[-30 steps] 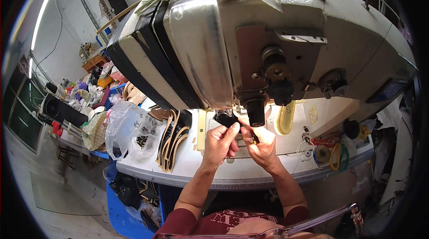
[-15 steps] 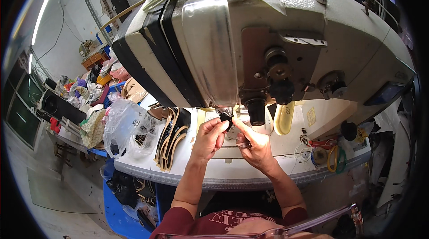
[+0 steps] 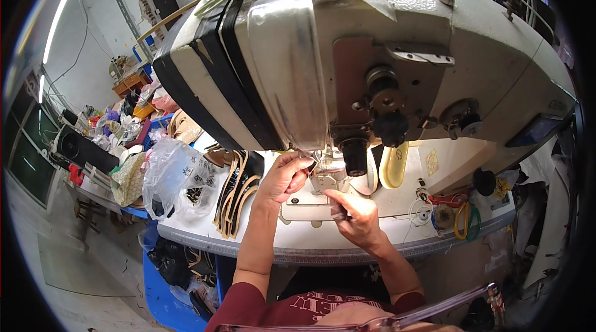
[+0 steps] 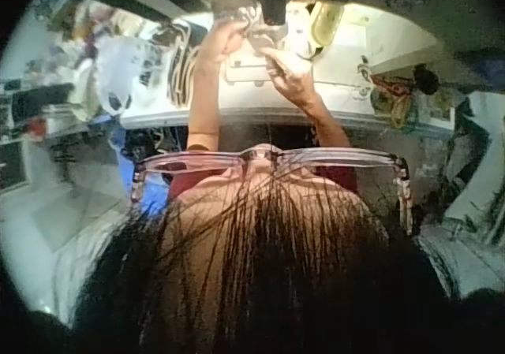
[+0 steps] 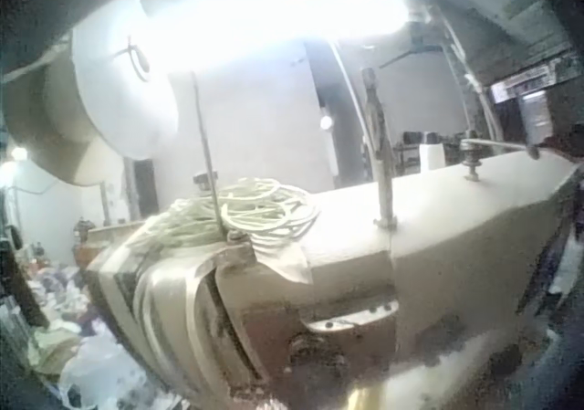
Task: The person binds the edges of shoe upper pieces by feeding them through an edge-binding sewing machine and trims excess tape and thread with thread snips.
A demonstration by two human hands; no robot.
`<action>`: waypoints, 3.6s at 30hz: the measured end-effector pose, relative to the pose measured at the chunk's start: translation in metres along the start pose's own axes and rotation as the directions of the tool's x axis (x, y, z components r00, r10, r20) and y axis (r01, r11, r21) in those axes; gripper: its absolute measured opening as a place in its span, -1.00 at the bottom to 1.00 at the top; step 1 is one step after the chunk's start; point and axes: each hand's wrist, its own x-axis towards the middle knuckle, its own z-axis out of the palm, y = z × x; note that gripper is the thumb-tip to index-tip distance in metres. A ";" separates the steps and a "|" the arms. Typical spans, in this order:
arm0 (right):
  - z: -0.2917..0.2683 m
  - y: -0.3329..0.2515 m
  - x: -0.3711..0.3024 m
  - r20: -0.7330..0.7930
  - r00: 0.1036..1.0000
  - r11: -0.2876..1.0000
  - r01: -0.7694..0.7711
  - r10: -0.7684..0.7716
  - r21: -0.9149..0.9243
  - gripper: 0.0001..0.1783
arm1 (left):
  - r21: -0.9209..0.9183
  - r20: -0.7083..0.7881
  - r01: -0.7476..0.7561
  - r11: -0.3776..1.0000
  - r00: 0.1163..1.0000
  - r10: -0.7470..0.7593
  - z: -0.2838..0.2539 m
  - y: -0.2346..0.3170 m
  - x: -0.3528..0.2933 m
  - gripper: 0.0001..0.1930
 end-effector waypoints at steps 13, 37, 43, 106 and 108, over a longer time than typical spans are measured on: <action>0.010 0.059 -0.051 -0.507 0.658 0.827 -0.382 0.556 0.412 -0.62 | 0.028 -0.142 -0.243 0.970 0.959 0.245 -0.053 -0.011 0.045 -0.76; -0.045 0.050 -0.046 -0.212 0.719 0.721 -0.533 0.661 0.442 -0.74 | -0.043 -0.132 -0.159 0.986 0.979 0.153 -0.069 0.007 0.087 -0.75; -0.046 0.054 -0.044 0.049 0.682 0.467 -0.550 0.730 0.692 -0.74 | 0.026 -0.208 -0.122 0.992 0.970 0.124 -0.080 -0.009 0.084 -0.73; -0.028 0.017 -0.059 0.346 0.749 0.693 -0.658 0.565 0.295 -0.73 | 0.818 -0.250 0.536 -0.208 0.658 0.710 -0.138 -0.026 -0.049 -0.70; -0.024 0.012 -0.061 0.332 0.743 0.681 -0.667 0.581 0.301 -0.72 | 0.806 -0.311 0.560 -0.191 0.675 0.669 -0.136 -0.023 -0.042 -0.69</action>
